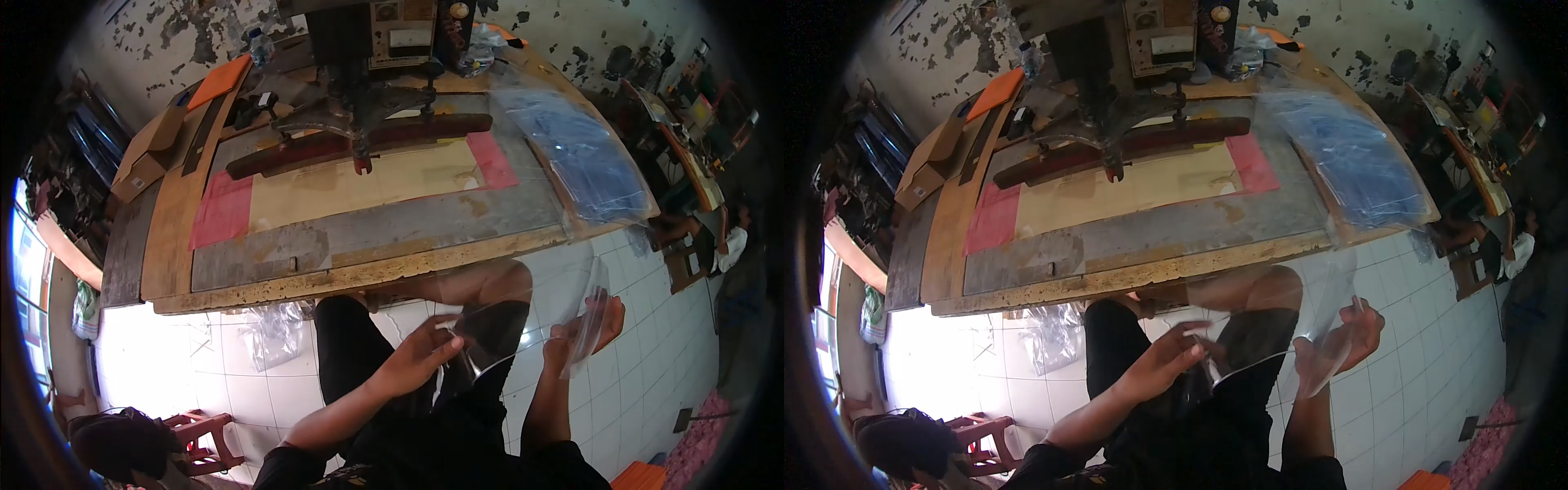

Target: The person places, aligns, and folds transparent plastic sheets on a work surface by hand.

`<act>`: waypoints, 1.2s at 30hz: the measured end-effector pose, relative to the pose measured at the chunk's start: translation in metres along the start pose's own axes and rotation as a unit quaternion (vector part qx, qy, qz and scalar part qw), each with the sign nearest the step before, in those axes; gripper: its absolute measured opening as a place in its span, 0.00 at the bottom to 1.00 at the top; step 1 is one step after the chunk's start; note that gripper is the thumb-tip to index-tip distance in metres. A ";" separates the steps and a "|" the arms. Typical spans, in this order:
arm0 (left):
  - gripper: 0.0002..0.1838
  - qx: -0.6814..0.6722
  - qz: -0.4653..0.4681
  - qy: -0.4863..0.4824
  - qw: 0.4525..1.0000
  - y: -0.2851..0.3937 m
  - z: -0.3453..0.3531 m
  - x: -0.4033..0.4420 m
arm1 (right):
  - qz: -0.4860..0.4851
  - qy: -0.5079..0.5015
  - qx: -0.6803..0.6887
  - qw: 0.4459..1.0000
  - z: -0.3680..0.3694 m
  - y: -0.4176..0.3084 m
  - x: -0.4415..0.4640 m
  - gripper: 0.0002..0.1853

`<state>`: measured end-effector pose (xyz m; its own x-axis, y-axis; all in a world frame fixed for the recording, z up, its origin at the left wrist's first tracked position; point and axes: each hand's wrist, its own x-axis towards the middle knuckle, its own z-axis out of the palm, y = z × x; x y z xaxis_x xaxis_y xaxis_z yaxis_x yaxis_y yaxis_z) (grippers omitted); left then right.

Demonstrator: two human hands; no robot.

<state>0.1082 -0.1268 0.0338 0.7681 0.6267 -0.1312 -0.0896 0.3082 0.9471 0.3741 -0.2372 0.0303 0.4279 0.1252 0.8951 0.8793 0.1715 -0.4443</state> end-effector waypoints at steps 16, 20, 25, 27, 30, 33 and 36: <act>0.08 0.324 0.077 0.006 0.943 0.132 -0.034 0.018 | 0.280 0.098 0.351 0.888 -0.134 0.052 0.097 0.25; 0.09 0.321 0.127 -0.029 0.938 0.128 -0.033 0.020 | 0.303 0.179 0.264 0.898 -0.130 0.043 0.106 0.27; 0.23 0.329 0.121 -0.020 0.936 0.125 -0.030 0.018 | 0.301 0.216 0.303 0.878 -0.130 0.008 0.132 0.28; 0.26 0.341 0.110 -0.017 0.934 0.116 -0.029 0.016 | 0.267 0.185 0.342 0.882 -0.150 0.014 0.133 0.27; 0.27 0.366 0.222 0.036 0.903 0.084 -0.022 0.019 | 0.229 0.147 0.359 0.893 -0.161 0.009 0.142 0.27; 0.21 0.362 0.315 0.103 0.871 0.056 -0.016 0.010 | 0.220 0.167 0.329 0.903 -0.140 -0.020 0.152 0.29; 0.12 0.265 0.164 0.045 0.949 0.038 -0.010 0.000 | 0.224 0.176 0.304 0.909 -0.126 -0.039 0.160 0.34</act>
<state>0.0982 -0.1080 0.0673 0.6940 0.6931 0.1949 0.0355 -0.3033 0.9522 0.4346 -0.3468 0.1956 0.8484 0.0138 0.5291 0.3684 0.7024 -0.6091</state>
